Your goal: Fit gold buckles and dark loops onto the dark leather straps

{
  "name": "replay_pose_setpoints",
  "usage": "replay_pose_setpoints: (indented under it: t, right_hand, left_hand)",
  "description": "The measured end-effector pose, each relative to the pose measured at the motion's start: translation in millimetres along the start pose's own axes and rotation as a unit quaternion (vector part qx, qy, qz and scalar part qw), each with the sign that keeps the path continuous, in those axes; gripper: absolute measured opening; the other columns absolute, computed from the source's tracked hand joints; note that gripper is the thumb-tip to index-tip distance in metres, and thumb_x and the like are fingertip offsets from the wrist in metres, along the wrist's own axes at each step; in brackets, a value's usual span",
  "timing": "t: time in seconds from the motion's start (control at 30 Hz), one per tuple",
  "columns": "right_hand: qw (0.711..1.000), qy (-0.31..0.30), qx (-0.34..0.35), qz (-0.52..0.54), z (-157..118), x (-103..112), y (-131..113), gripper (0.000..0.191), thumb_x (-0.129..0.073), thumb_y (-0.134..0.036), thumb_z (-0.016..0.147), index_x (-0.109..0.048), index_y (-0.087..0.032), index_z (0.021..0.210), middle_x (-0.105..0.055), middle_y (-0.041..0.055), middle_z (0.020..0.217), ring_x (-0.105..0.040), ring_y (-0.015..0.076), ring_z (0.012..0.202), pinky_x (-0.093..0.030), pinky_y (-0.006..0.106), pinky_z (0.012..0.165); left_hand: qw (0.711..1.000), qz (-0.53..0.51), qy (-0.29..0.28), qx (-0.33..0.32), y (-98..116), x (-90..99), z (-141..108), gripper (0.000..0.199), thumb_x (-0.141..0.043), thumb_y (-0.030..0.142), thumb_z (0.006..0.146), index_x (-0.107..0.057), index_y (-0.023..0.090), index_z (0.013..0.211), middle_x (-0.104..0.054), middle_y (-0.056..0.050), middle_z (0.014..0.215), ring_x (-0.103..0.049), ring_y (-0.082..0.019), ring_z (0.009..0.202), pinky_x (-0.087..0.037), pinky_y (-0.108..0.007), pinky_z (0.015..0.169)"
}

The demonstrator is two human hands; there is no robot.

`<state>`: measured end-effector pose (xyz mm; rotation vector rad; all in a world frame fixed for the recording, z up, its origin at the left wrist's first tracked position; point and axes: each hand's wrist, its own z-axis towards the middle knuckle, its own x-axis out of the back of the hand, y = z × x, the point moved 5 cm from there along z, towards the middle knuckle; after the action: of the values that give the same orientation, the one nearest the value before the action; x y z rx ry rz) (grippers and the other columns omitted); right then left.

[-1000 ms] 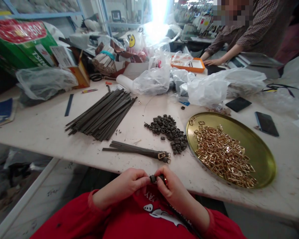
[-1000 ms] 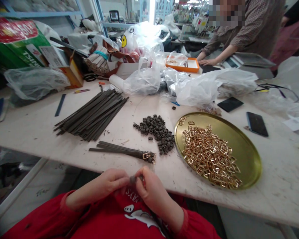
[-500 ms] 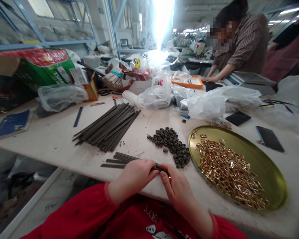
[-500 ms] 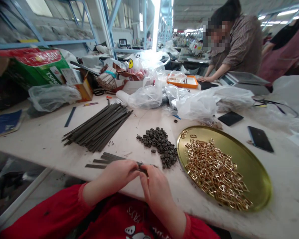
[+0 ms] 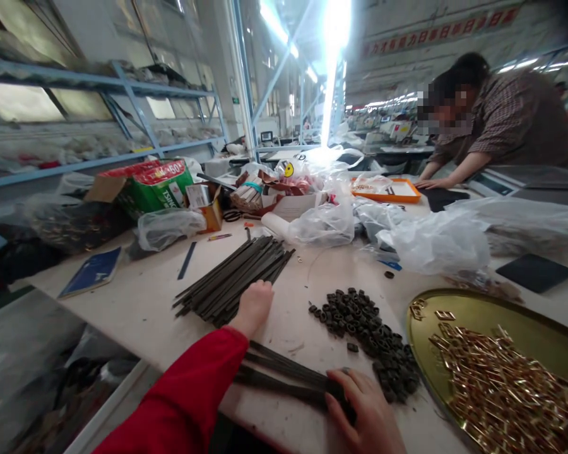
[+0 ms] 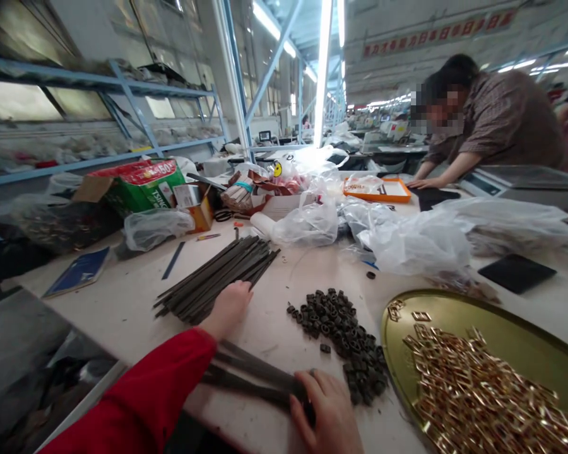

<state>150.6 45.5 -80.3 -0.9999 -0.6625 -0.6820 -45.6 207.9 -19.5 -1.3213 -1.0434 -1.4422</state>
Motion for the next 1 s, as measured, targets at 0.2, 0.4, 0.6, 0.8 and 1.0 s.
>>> replay_pose_setpoints:
  t: [0.2, 0.4, 0.6, 0.8, 1.0]
  right_hand:
    - [0.998, 0.033, -0.019, 0.045, -1, 6, 1, 0.038, -0.055, -0.033, 0.077, -0.056, -0.021, 0.114, -0.063, 0.0117, 0.107, -0.059, 0.0281, 0.099, -0.050, 0.040, 0.081]
    - [0.996, 0.009, -0.070, 0.060, 4, 14, -8, 0.033, -0.054, -0.031, 0.078, -0.059, -0.019, 0.108, -0.063, 0.0111, 0.105, -0.058, 0.0267, 0.098, -0.048, 0.041, 0.084]
    - [0.994, 0.029, -0.072, 0.079, 7, 22, -11, 0.034, -0.054, -0.027, 0.077, -0.057, -0.017, 0.109, -0.061, 0.0113, 0.103, -0.056, 0.0253, 0.098, -0.047, 0.039, 0.084]
    - [0.988, 0.092, -0.073, 0.096, 0, 31, -11, 0.028, -0.052, -0.027, 0.080, -0.057, -0.019, 0.106, -0.059, 0.0109, 0.105, -0.053, 0.0257, 0.101, -0.044, 0.043, 0.087]
    - [0.922, 0.179, -0.208, 0.273, 4, 68, 12, 0.038, -0.045, -0.041, 0.085, -0.046, -0.018, 0.115, -0.059, 0.0067, 0.089, -0.057, 0.0184, 0.074, -0.048, 0.034, 0.068]
  left_hand:
    - [0.996, 0.040, -0.022, 0.075, -25, -15.2, 22, 0.023, -0.049, 0.030, 0.087, -0.057, 0.010, 0.097, -0.061, -0.007, 0.094, -0.059, -0.017, 0.084, -0.048, -0.036, 0.076]
    - [0.998, 0.026, -0.038, 0.040, -19, -14.3, 8, 0.023, -0.044, 0.027, 0.089, -0.057, 0.009, 0.097, -0.060, -0.012, 0.098, -0.059, -0.021, 0.090, -0.045, -0.035, 0.079]
    - [0.997, 0.001, -0.037, 0.063, -16, -13.5, 1, 0.027, -0.045, 0.031, 0.088, -0.057, 0.009, 0.094, -0.061, -0.013, 0.095, -0.059, -0.023, 0.090, -0.044, -0.035, 0.079]
    - [0.996, -0.069, -0.041, 0.041, -5, 7.3, -1, 0.018, -0.049, 0.023, 0.086, -0.057, 0.011, 0.097, -0.062, -0.008, 0.096, -0.059, -0.018, 0.087, -0.045, -0.035, 0.080]
    - [0.974, -0.191, -0.088, -0.082, 26, 56.3, -61, 0.021, -0.043, 0.021, 0.083, -0.060, 0.017, 0.095, -0.064, -0.002, 0.087, -0.058, -0.013, 0.078, -0.043, -0.021, 0.071]
